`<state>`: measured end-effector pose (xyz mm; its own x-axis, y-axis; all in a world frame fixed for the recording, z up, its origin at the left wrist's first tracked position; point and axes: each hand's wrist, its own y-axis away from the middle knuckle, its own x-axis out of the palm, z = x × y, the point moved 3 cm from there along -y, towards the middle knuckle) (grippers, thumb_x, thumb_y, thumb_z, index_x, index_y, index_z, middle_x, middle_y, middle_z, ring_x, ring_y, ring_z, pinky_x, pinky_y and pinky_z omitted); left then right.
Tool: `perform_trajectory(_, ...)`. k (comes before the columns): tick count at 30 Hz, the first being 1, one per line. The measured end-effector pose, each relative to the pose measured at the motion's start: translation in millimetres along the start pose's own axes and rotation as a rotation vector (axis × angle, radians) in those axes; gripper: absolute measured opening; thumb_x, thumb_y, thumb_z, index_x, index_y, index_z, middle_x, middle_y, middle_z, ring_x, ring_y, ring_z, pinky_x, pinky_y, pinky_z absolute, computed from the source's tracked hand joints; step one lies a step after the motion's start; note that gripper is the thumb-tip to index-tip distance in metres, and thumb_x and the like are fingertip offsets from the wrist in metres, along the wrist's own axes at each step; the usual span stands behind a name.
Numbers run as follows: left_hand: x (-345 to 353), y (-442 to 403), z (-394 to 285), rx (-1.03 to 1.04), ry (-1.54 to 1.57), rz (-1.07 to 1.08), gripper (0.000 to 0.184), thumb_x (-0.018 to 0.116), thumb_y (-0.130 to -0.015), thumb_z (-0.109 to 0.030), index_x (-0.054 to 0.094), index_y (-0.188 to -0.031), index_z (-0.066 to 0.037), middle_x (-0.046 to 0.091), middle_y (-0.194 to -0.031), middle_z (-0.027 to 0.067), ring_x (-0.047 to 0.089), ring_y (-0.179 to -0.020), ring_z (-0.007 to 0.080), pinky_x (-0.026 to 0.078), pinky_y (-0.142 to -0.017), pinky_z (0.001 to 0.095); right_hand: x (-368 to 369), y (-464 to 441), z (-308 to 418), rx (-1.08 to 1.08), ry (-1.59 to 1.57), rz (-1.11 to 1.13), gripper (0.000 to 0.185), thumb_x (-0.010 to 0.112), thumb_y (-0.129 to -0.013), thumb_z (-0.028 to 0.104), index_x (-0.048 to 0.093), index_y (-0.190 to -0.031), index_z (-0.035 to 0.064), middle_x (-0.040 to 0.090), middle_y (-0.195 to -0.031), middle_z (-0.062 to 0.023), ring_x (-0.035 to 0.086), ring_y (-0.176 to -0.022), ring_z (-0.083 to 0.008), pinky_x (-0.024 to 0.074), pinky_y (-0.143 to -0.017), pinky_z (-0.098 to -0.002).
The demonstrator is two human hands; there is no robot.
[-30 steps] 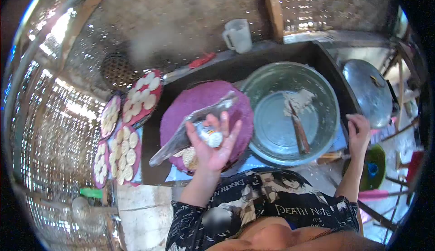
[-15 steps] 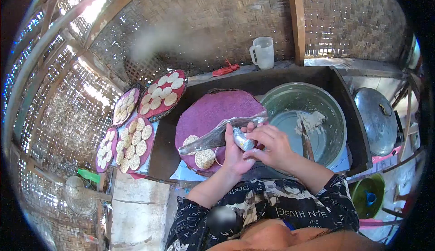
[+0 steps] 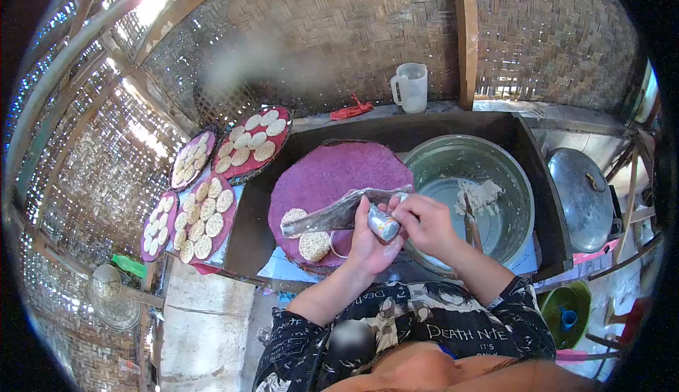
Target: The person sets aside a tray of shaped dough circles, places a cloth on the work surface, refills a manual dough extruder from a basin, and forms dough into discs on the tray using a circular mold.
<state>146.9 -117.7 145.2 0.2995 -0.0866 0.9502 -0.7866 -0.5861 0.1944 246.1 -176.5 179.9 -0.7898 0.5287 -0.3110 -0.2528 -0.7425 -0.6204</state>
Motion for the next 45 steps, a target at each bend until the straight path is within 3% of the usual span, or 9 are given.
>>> perform_trajectory(9, 6, -2, -70, 0.314, -0.639, 0.168, 0.008, 0.055, -0.084, -0.014, 0.054, -0.086, -0.007, 0.061, -0.094, 0.0094, 0.058, -0.092, 0.0253, 0.046, -0.086, 0.0423, -14, 16, 41, -0.279, -0.205, 0.626, 0.012, 0.065, -0.066, 0.003, 0.061, -0.077, 0.0075, 0.063, -0.086, -0.0063, 0.059, -0.081, -0.0203, 0.0456, -0.071, -0.0282)
perform_trajectory(10, 28, 9, -71, 0.503, -0.776, 0.186, 0.006, 0.058, -0.081, -0.006, 0.054, -0.085, -0.006, 0.061, -0.093, 0.0101, 0.060, -0.087, 0.0216, 0.049, -0.080, 0.0372, -14, 13, 47, -0.484, -0.138, 0.568, 0.015, 0.066, -0.068, 0.005, 0.064, -0.083, 0.0074, 0.064, -0.089, -0.0056, 0.059, -0.082, -0.0184, 0.0460, -0.071, -0.0277)
perform_trajectory(13, 26, -1, -94, 0.499, -1.237, -0.077, 0.010, 0.059, -0.079, -0.004, 0.055, -0.088, -0.005, 0.061, -0.092, 0.0082, 0.061, -0.085, 0.0197, 0.050, -0.075, 0.0329, -34, 7, 32, 0.261, -0.079, 0.504, 0.021, 0.065, -0.071, 0.008, 0.064, -0.091, 0.0063, 0.063, -0.097, -0.0077, 0.060, -0.083, -0.0183, 0.0465, -0.072, -0.0278)
perform_trajectory(15, 27, 11, -85, 1.061, -1.881, 0.047, 0.014, 0.062, -0.074, -0.012, 0.058, -0.085, -0.004, 0.062, -0.079, 0.0092, 0.060, -0.074, 0.0262, 0.048, -0.069, 0.0384, -42, -17, 30, 0.052, -0.013, 0.267, 0.035, 0.065, -0.073, 0.014, 0.059, -0.106, 0.0050, 0.059, -0.100, -0.0121, 0.058, -0.085, -0.0209, 0.0462, -0.073, -0.0293)
perform_trajectory(20, 55, 11, -48, 1.445, -2.433, 0.193, 0.014, 0.061, -0.061, -0.016, 0.059, -0.072, -0.008, 0.060, -0.070, 0.0098, 0.056, -0.065, 0.0279, 0.041, -0.063, 0.0384, -23, -59, 49, -0.275, 0.328, 0.049, 0.061, 0.063, -0.072, 0.023, 0.040, -0.122, -0.0025, 0.050, -0.099, -0.0190, 0.050, -0.091, -0.0331, 0.0406, -0.080, -0.0401)
perform_trajectory(28, 43, 7, -59, 0.959, -2.593, 0.461, 0.018, 0.062, -0.057, -0.022, 0.055, -0.065, -0.008, 0.058, -0.061, 0.0091, 0.057, -0.060, 0.0245, 0.041, -0.062, 0.0359, 0, -16, 100, -0.884, 0.565, 0.363, 0.032, 0.064, -0.064, 0.006, 0.052, -0.094, 0.0001, 0.054, -0.081, -0.0093, 0.054, -0.074, -0.0262, 0.0419, -0.070, -0.0386)
perform_trajectory(31, 45, 23, -63, 1.078, -2.582, 0.455, 0.019, 0.063, -0.056, -0.020, 0.054, -0.066, -0.007, 0.057, -0.060, 0.0089, 0.057, -0.059, 0.0261, 0.042, -0.067, 0.0364, -23, -31, 96, -0.098, 0.426, 0.504, 0.025, 0.063, -0.066, 0.005, 0.050, -0.087, 0.0031, 0.053, -0.077, -0.0077, 0.054, -0.068, -0.0227, 0.0432, -0.064, -0.0317)
perform_trajectory(36, 12, 18, -115, 1.124, -2.118, 0.422, 0.037, 0.069, -0.060, -0.020, 0.061, -0.093, -0.007, 0.061, -0.088, 0.0096, 0.056, -0.091, 0.0219, 0.041, -0.083, 0.0345, -122, -46, 72, 0.043, 0.112, 0.044, 0.041, 0.058, -0.069, 0.002, 0.037, -0.104, 0.0042, 0.049, -0.079, -0.0058, 0.050, -0.069, -0.0137, 0.0423, -0.063, -0.0274)
perform_trajectory(45, -18, -27, -87, 0.438, -1.340, 0.580, 0.028, 0.063, -0.075, -0.007, 0.052, -0.099, 0.003, 0.060, -0.087, 0.0166, 0.063, -0.074, 0.0272, 0.054, -0.067, 0.0432, -120, -25, 45, -0.365, -0.496, -0.658, 0.035, 0.051, -0.078, -0.002, 0.036, -0.107, 0.0082, 0.049, -0.082, -0.0070, 0.047, -0.076, -0.0188, 0.0378, -0.071, -0.0322)
